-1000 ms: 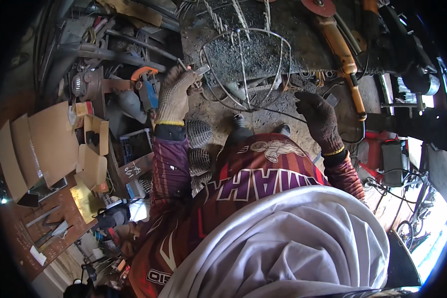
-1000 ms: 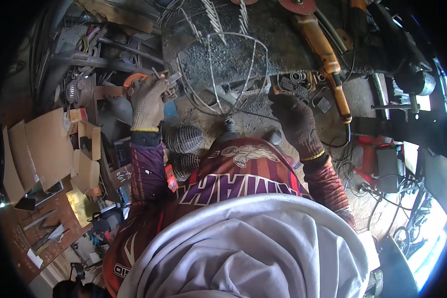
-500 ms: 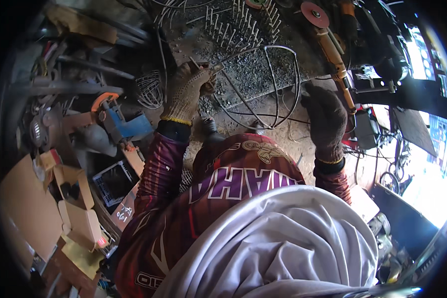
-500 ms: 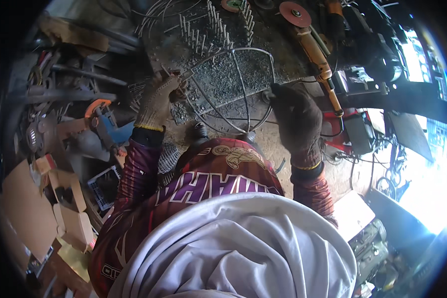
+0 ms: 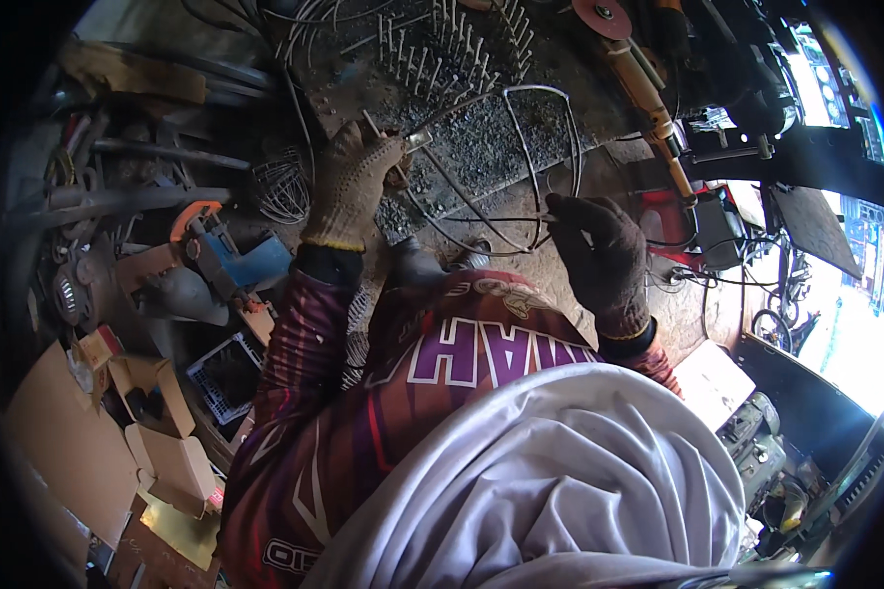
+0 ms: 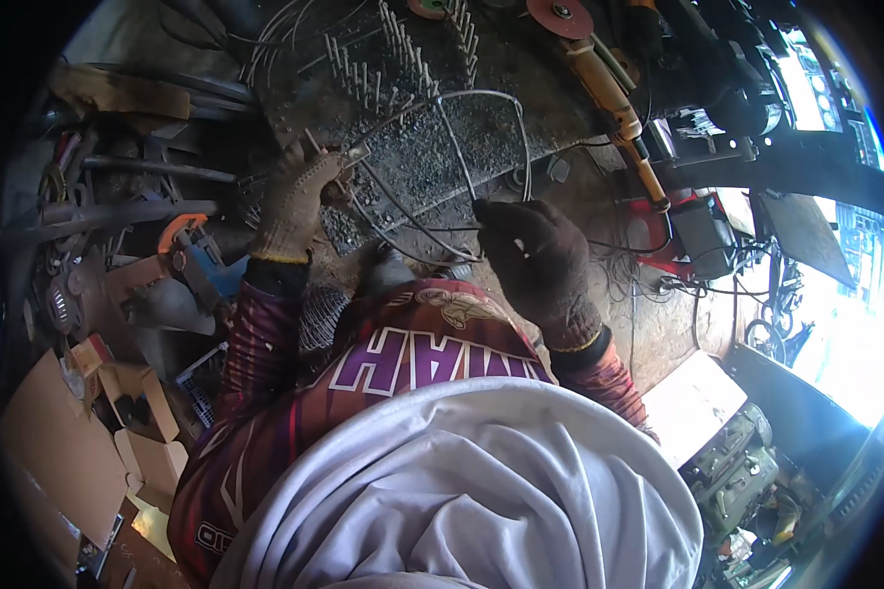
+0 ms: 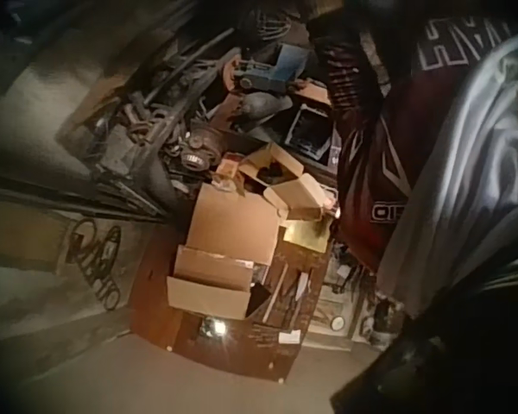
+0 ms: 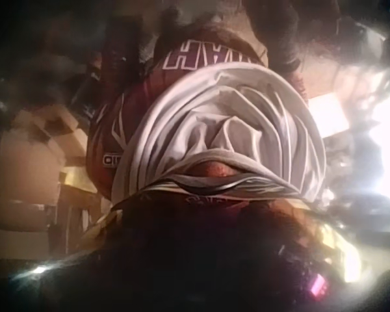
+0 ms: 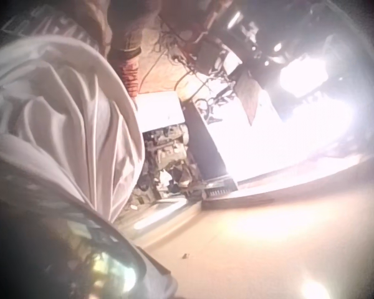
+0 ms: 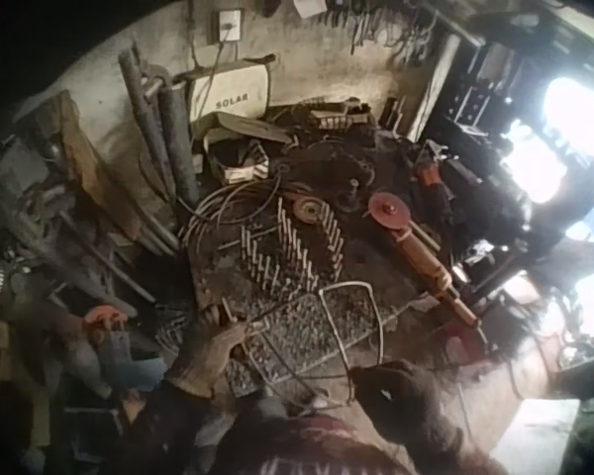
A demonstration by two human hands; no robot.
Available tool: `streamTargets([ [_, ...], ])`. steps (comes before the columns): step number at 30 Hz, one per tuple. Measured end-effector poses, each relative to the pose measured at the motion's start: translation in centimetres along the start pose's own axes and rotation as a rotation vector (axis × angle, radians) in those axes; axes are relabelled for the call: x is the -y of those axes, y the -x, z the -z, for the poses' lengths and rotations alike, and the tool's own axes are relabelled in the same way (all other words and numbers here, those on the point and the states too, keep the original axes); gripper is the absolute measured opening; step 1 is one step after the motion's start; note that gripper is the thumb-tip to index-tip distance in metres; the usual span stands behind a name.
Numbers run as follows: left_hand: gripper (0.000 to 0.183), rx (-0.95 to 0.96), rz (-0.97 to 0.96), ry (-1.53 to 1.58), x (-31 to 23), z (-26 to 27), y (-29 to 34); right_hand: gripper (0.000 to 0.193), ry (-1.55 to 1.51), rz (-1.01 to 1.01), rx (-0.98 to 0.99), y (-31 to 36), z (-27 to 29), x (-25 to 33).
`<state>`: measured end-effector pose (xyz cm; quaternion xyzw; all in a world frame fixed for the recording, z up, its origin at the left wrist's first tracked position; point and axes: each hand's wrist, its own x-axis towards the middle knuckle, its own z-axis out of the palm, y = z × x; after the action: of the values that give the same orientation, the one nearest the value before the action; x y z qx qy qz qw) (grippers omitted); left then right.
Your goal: The person assembles a metal wire basket by placing wire sections onto a jig and securing them by hand.
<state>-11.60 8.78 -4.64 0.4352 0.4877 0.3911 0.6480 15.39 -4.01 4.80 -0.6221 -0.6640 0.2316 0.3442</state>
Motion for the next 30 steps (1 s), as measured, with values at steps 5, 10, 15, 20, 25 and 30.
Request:
streamTargets([
  [5,0.019,-0.019,-0.021,0.055,0.0,-0.4,0.2,0.022,0.085,0.145,-0.003,-1.9,-1.8,2.5],
  [10,0.019,0.094,0.111,0.084,-0.3,0.6,-0.8,0.022,0.247,0.052,-0.048,-2.2,-4.8,5.1],
  [15,0.017,0.179,-0.129,-0.176,1.4,1.3,-2.0,0.023,0.178,-0.128,-0.216,-2.5,-9.7,5.4],
  [20,0.015,0.252,0.113,0.027,0.2,1.5,-1.8,0.018,0.231,-0.19,-0.324,-4.5,-12.1,5.3],
  [25,0.016,0.293,-0.131,-0.017,2.8,1.9,-2.4,0.018,0.292,-0.296,-0.325,-5.1,-13.3,5.9],
  [30,0.021,0.262,0.123,0.173,0.6,0.9,-1.7,0.019,0.317,-0.35,-0.308,-5.7,-13.8,6.6],
])
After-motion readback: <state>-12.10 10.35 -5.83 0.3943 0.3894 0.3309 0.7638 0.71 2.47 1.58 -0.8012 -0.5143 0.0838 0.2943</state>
